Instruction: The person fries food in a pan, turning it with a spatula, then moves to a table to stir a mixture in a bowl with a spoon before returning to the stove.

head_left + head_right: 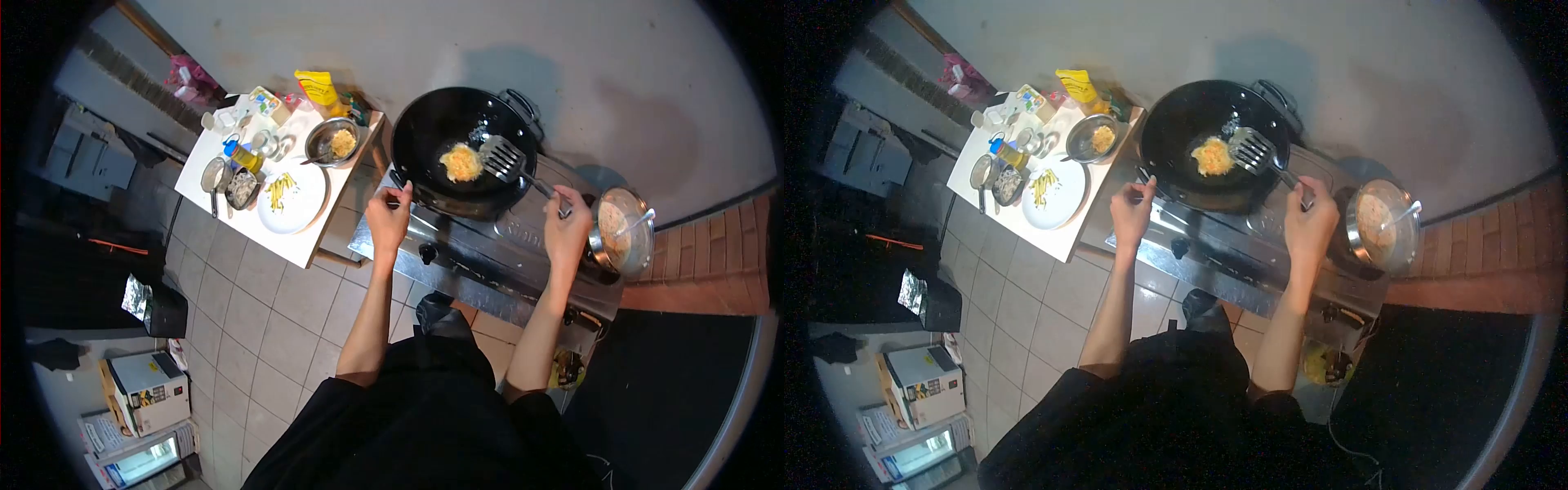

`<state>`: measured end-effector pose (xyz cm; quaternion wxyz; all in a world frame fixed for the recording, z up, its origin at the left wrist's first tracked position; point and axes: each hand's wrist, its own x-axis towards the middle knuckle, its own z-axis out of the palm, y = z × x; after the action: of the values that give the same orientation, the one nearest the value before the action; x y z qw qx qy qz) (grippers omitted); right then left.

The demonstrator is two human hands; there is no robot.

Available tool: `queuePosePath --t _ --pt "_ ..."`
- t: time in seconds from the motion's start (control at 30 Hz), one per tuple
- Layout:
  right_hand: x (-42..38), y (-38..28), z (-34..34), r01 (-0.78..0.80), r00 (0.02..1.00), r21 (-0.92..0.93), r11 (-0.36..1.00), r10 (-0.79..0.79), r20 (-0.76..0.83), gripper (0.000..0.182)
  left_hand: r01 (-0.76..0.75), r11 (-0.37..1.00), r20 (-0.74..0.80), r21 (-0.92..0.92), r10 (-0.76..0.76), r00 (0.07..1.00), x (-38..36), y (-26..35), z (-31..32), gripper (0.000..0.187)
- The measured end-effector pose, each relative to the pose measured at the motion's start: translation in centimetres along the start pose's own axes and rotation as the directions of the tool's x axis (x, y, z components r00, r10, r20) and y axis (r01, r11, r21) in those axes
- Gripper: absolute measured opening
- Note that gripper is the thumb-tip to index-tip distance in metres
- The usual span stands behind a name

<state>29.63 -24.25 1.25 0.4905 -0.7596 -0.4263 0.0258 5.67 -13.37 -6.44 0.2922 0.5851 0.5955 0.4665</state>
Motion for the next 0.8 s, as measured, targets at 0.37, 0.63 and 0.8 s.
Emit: queuePosePath --t 0.37,0.63,0.8 --pt "3.6 -0.6 4.5 -0.023 0.959 0.418 0.908 0.138 -0.247 0.009 0.105 0.992 0.256 0.064 -0.118 0.96 2.4 0.5 -2.3 0.04" --pt "3.4 -3.8 4.3 -0.162 0.956 0.32 0.934 0.229 -0.184 0.016 0.09 0.982 0.527 0.169 -0.167 0.833 4.6 1.3 -3.8 0.039" --pt "2.7 -4.7 3.8 -0.17 0.953 0.231 0.958 0.22 -0.209 0.018 -0.005 0.992 0.628 0.129 -0.078 0.775 5.8 0.5 -4.0 0.036"
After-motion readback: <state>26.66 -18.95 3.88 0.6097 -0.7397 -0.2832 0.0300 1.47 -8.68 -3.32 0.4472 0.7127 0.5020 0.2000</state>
